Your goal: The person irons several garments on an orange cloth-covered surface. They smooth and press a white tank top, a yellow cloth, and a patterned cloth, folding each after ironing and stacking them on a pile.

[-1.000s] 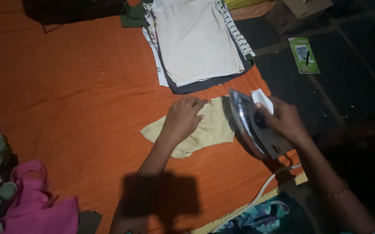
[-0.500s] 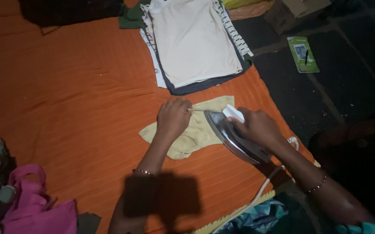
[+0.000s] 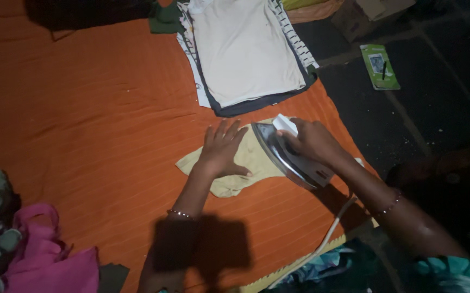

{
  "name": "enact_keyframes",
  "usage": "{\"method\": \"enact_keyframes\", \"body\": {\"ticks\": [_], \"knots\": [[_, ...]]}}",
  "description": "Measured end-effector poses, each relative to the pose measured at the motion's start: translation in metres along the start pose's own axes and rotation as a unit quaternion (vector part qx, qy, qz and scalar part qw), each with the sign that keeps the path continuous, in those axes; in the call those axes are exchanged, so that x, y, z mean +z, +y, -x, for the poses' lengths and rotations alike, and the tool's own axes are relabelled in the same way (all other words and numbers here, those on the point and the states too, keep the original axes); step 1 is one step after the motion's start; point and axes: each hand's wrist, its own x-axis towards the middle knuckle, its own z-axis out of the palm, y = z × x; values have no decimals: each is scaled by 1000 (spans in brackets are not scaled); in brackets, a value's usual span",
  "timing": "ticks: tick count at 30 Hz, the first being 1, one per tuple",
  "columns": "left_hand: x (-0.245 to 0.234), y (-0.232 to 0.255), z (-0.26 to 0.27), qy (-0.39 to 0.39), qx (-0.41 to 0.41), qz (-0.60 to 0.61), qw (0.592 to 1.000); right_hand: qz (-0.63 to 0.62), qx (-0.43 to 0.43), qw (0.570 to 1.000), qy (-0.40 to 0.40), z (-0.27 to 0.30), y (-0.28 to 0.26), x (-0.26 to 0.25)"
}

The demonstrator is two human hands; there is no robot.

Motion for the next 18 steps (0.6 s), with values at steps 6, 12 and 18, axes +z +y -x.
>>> {"method": "enact_keyframes", "body": {"ticks": [6, 12, 18], "knots": [[10, -15, -1, -43, -28, -41, 998, -27, 31, 996, -82, 30, 22, -1], [4, -13, 1, -51, -37, -21, 998, -31, -14, 988, -147, 37, 42, 1], [2, -12, 1, -51, -41, -14, 998, -17, -69, 992, -102, 27, 30, 6]]}}
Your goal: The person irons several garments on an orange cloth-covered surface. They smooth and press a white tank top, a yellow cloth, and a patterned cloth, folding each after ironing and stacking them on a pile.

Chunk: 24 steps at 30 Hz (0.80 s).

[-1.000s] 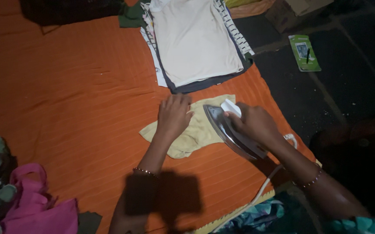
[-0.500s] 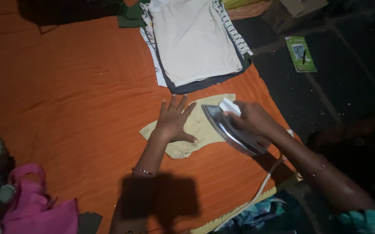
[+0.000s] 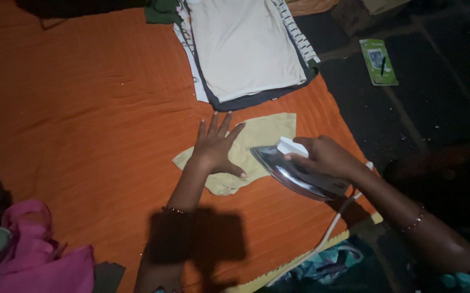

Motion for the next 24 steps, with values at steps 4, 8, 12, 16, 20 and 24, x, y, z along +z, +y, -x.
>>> {"method": "enact_keyframes", "body": {"ticks": [4, 8, 12, 16, 20, 24], "knots": [[-1, 1, -3, -15, -11, -2, 1000, 28, -2, 1000, 11, -9, -20, -2], [-1, 1, -4, -25, -17, 2, 1000, 16, 8, 1000, -1, -17, -37, -6], [-1, 2, -2, -12, -9, -1, 1000, 16, 13, 1000, 4, -14, -39, -4], [-3, 2, 0, -9, -6, -2, 1000, 13, 34, 999, 25, -2, -26, -1], [-3, 1, -1, -1, -1, 1, 1000, -15, 99, 994, 39, 13, -1, -3], [-3, 1, 0, -4, -5, 8, 1000, -2, 135, 990, 48, 16, 13, -2]]}}
